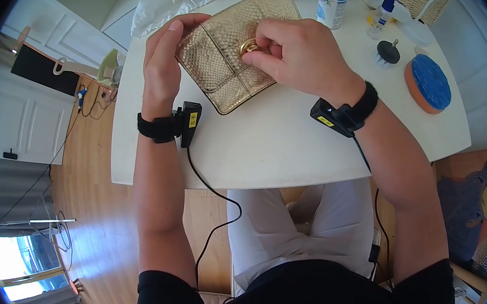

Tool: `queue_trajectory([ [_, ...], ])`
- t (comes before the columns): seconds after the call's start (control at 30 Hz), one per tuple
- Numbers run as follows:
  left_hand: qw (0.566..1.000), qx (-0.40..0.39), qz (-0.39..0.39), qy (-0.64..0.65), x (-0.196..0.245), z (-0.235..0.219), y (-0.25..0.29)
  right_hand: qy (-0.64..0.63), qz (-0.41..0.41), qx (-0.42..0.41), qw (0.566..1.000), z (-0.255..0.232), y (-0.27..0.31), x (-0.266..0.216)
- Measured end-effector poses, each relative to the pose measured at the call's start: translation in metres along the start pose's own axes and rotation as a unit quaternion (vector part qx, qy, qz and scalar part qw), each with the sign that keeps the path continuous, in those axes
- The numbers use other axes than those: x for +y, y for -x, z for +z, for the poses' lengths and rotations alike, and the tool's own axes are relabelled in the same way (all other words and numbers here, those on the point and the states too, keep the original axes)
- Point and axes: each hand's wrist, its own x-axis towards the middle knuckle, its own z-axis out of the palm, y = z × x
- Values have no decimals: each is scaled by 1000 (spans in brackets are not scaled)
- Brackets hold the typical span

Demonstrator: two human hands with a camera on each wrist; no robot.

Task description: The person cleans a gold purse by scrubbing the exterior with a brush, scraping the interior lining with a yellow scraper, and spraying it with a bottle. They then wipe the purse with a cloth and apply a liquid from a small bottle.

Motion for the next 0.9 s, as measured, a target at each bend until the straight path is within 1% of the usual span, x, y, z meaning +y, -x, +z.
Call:
queue_trajectory([
  [0.03, 1000, -6, 5, -4, 1, 0, 0, 4, 12, -15, 1000, -2, 0, -3],
  [0.07, 1000, -6, 9, -7, 0, 0, 0, 4, 9, -11, 1000, -2, 0, -3],
  [0.27, 1000, 11, 0, -6, 0, 2, 1, 39, -33, 60, 997, 8, -2, -9],
  [0.33, 1000, 9, -3, 3, 1, 3, 1, 60, -26, 37, 997, 6, -2, -10],
  [0.37, 1000, 6, -5, -1, 2, 3, 1, 61, -30, 46, 997, 6, -2, -10],
  [0.43, 1000, 1, -5, -11, 0, 1, 1, 59, -18, 24, 998, 7, -2, -11],
  [0.47, 1000, -2, -10, -17, 1, 1, 1, 59, -21, 31, 998, 6, -2, -11],
  [0.53, 1000, -7, -12, -13, 3, 1, 3, 41, -2, 10, 999, 3, -3, -12],
  [0.57, 1000, -5, -19, -3, 3, 1, 3, 43, -3, 16, 999, 0, -3, -13],
  [0.63, 1000, -9, -23, 1, 4, 1, 3, 11, 23, -22, 999, -7, -3, -15],
  [0.67, 1000, -12, -20, 0, 5, 1, 2, 12, 23, -19, 999, -10, -3, -16],
  [0.73, 1000, -10, -28, 6, 6, 2, 3, -54, 18, -9, 998, -13, -1, -17],
  [0.87, 1000, -9, -28, 11, 4, 3, 3, -38, 36, -33, 998, -11, 1, -13],
  [0.9, 999, -7, -24, 21, 5, 4, 3, -28, 59, -41, 997, -10, 1, -13],
])
